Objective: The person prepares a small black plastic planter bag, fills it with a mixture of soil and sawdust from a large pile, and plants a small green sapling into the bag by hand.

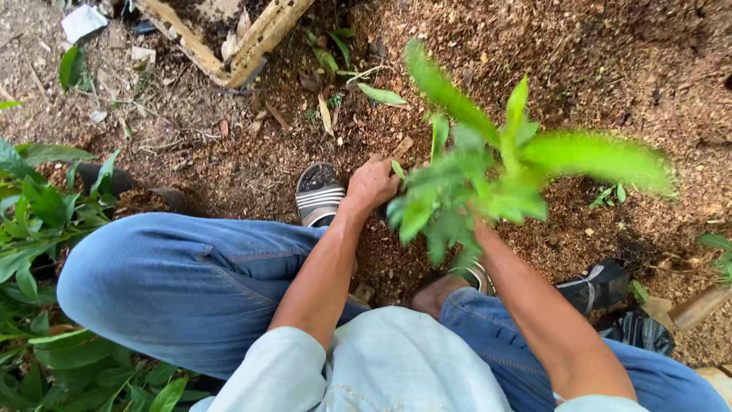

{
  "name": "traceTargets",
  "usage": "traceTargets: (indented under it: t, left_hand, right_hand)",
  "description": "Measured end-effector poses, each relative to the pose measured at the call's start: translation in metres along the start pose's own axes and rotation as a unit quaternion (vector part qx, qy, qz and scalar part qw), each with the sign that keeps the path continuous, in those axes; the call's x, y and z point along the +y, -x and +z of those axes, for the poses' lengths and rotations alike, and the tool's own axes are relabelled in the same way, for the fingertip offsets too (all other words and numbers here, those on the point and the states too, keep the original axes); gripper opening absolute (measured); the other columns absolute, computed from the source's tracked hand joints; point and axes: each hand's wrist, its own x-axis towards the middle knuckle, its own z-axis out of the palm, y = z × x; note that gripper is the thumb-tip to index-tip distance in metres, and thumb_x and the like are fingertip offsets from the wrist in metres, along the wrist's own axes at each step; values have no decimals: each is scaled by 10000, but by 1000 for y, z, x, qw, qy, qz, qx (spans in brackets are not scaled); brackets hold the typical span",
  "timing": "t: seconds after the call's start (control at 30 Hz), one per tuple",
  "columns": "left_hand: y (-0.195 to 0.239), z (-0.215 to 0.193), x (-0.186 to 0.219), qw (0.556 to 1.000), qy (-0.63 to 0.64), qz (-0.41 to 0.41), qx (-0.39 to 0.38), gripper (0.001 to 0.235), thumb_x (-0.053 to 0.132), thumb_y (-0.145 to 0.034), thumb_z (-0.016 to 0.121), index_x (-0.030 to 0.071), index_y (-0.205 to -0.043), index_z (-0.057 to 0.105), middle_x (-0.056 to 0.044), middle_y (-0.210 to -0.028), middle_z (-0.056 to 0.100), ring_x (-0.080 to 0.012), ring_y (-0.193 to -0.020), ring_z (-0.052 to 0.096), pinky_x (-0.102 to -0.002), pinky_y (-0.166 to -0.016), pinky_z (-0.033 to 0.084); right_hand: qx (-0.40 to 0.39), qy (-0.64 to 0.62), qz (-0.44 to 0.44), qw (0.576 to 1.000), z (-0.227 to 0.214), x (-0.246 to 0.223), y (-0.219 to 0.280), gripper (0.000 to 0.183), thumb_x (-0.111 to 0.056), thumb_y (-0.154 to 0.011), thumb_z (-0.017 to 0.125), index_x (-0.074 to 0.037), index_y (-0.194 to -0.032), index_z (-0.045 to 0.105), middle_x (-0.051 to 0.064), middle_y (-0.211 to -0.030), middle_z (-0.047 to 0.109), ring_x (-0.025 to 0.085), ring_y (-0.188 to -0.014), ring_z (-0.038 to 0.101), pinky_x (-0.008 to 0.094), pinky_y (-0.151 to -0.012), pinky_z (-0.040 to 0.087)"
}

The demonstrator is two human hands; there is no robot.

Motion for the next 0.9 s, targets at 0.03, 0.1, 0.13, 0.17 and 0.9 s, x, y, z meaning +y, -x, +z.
traceTargets:
  t: [0.03, 0.1, 0.13, 0.17, 0.9]
  left_hand:
    - [-4, 3, 0, 1000, -24, 3, 7, 243, 225, -927, 571, 46, -1030, 700, -242, -1040, 669, -405, -928, 669, -536, -828, 531]
    - [-4, 9, -2, 999, -35, 11, 22, 249, 190, -950, 539, 2, -945, 703, -234, -1017, 686, -393, -899, 686, -526, -827, 550]
    - [-3, 13, -3, 999, -23, 17, 30, 247, 175, -949, 530, -8, -944, 696, -233, -996, 693, -391, -885, 692, -520, -821, 558]
    - [-2, 14, -5, 999, -13, 25, 40, 245, 160, -947, 522, -19, -943, 689, -232, -974, 701, -389, -870, 698, -515, -814, 566]
    - [46, -21, 32, 994, -11, 106, -36, 1085, 317, -676, 885, 116, -1562, 291, -305, -1473, 460, -463, -1326, 493, -492, -1074, 467]
  right_hand:
    - [-3, 6, -1, 1000, -5, -5, 3, 674, -113, -776, 756, -121, -1397, 494, 91, -1442, 511, 252, -1268, 522, 398, -1001, 488]
    - [-7, 17, -3, 1000, -10, -16, 6, 686, -121, -776, 760, -125, -1406, 489, 98, -1441, 507, 261, -1266, 522, 406, -1000, 488]
    - [-2, 21, -4, 1000, -10, -20, 7, 691, -126, -776, 762, -128, -1410, 487, 102, -1441, 505, 265, -1264, 522, 409, -999, 488]
    - [7, 30, -6, 1000, -10, -25, 4, 697, -130, -776, 764, -130, -1414, 485, 106, -1441, 503, 269, -1263, 523, 413, -998, 489]
    - [77, 61, 15, 995, 23, -45, 4, 830, -225, -773, 809, -179, -1511, 432, 183, -1436, 462, 363, -1233, 529, 493, -982, 493]
